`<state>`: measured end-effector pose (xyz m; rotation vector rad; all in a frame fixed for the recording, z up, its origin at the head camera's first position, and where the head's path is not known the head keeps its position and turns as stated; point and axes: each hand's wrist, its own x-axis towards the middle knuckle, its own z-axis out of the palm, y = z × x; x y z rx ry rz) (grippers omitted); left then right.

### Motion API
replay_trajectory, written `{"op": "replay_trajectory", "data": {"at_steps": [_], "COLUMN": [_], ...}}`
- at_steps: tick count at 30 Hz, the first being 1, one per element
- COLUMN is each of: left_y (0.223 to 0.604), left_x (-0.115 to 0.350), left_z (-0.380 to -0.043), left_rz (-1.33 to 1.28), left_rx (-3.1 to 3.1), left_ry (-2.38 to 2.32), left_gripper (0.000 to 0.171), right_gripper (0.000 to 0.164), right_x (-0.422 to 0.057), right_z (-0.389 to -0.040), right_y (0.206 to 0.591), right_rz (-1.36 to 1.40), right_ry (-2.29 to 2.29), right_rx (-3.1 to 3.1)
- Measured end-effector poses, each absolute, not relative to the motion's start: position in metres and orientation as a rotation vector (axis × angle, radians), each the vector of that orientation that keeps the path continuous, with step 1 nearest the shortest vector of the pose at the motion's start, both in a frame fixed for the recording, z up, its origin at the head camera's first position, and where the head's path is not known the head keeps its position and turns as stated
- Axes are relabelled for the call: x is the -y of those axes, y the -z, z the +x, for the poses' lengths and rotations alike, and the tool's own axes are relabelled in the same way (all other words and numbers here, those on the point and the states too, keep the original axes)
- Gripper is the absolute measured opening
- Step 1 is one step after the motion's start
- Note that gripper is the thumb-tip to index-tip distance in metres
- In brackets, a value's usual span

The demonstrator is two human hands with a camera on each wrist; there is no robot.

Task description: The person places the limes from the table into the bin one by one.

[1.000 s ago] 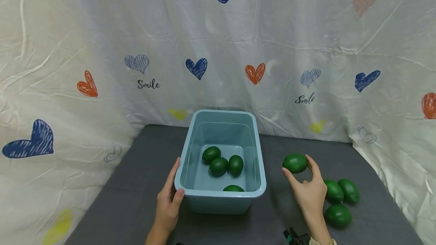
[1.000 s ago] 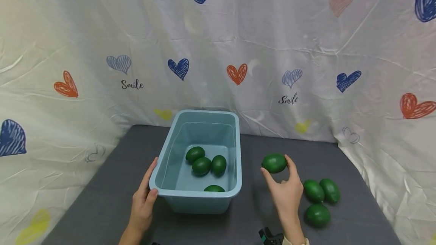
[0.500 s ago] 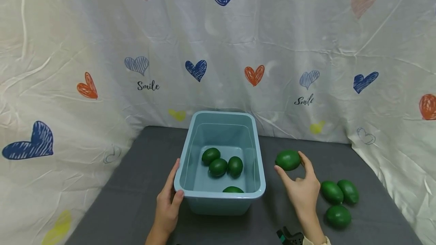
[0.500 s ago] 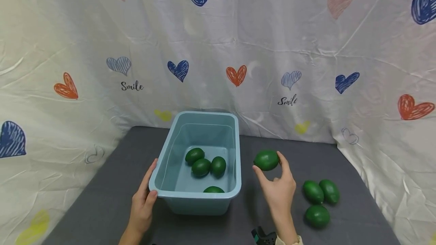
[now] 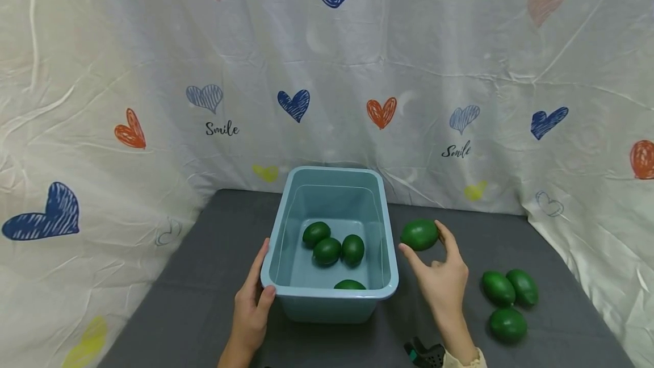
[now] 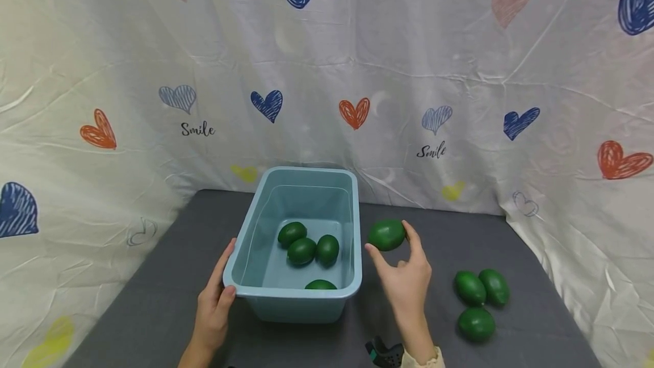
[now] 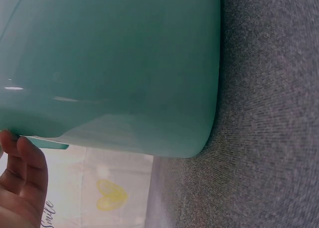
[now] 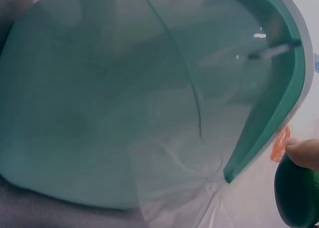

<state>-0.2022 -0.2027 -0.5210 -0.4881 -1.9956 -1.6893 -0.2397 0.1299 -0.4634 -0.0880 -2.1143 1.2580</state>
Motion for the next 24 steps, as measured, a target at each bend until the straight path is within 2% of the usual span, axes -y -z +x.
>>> {"op": "replay_trajectory", "data": {"at_steps": [24], "left_y": [0.519], "left_x": [0.202], "left_z": [-0.201], "left_rz": [-0.476], "left_rx": [2.015], "left_ry": [1.682], "left_gripper": [0.071], "right_gripper": [0.079], "right_x": [-0.094], "right_z": [-0.238], "right_y": [0.452], "right_rz": [0.043], "right_ry": [-1.417], "right_rx": [2.133]}}
